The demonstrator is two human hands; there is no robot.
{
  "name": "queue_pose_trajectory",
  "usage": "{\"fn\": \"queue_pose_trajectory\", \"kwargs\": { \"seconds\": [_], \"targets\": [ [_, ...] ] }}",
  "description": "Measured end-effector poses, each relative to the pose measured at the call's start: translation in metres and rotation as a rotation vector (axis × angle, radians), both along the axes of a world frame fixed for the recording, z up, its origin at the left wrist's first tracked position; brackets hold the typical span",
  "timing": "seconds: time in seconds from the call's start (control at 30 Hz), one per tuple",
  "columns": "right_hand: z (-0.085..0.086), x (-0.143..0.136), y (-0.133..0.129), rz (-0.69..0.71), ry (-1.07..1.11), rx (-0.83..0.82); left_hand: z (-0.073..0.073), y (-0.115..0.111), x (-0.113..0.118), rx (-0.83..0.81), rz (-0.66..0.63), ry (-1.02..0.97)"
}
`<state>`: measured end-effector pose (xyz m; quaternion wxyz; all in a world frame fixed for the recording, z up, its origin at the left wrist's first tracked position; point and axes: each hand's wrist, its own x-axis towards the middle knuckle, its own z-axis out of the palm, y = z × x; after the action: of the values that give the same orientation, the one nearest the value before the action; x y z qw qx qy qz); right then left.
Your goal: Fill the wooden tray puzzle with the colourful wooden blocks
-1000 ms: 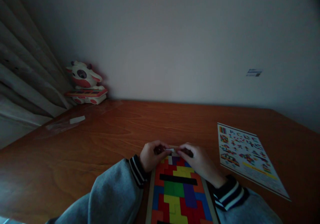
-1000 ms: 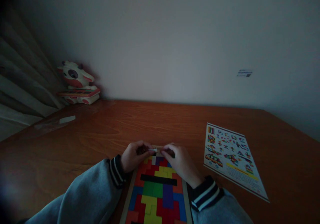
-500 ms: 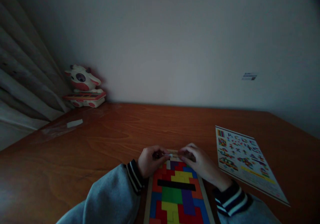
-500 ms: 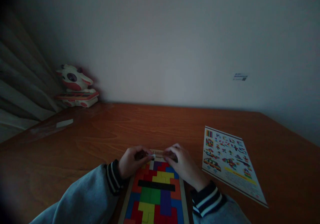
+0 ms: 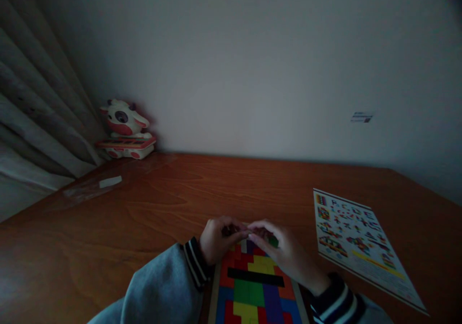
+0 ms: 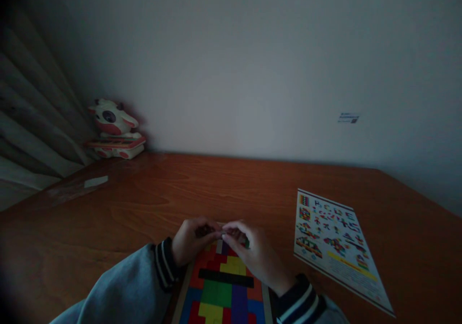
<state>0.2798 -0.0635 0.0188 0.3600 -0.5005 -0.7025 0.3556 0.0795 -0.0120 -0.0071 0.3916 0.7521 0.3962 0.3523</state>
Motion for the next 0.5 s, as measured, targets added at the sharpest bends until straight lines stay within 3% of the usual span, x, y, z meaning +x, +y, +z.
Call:
{"fn": "queue_pose_trajectory", "kwargs": {
  "seconds": [0.1,0.23,0.33,0.5],
  "targets": [
    [-0.001,-0.006,-0.001,-0.017,0.034,-0.006,0.002,-0.001,0.000,-0.001,-0.049,-0.046],
    [-0.008,0.002,0.005,-0.080,0.013,0.009,0.009,-0.002,-0.002,0.128,-0.040,0.046],
    [-0.015,0.006,0.009,-0.120,-0.066,0.035,0.008,-0.002,-0.002,0.229,0.010,0.109],
    [-0.026,0.001,0.009,-0.153,-0.254,0.135,0.002,-0.001,0.000,0.294,-0.037,0.198]
  ]
}}
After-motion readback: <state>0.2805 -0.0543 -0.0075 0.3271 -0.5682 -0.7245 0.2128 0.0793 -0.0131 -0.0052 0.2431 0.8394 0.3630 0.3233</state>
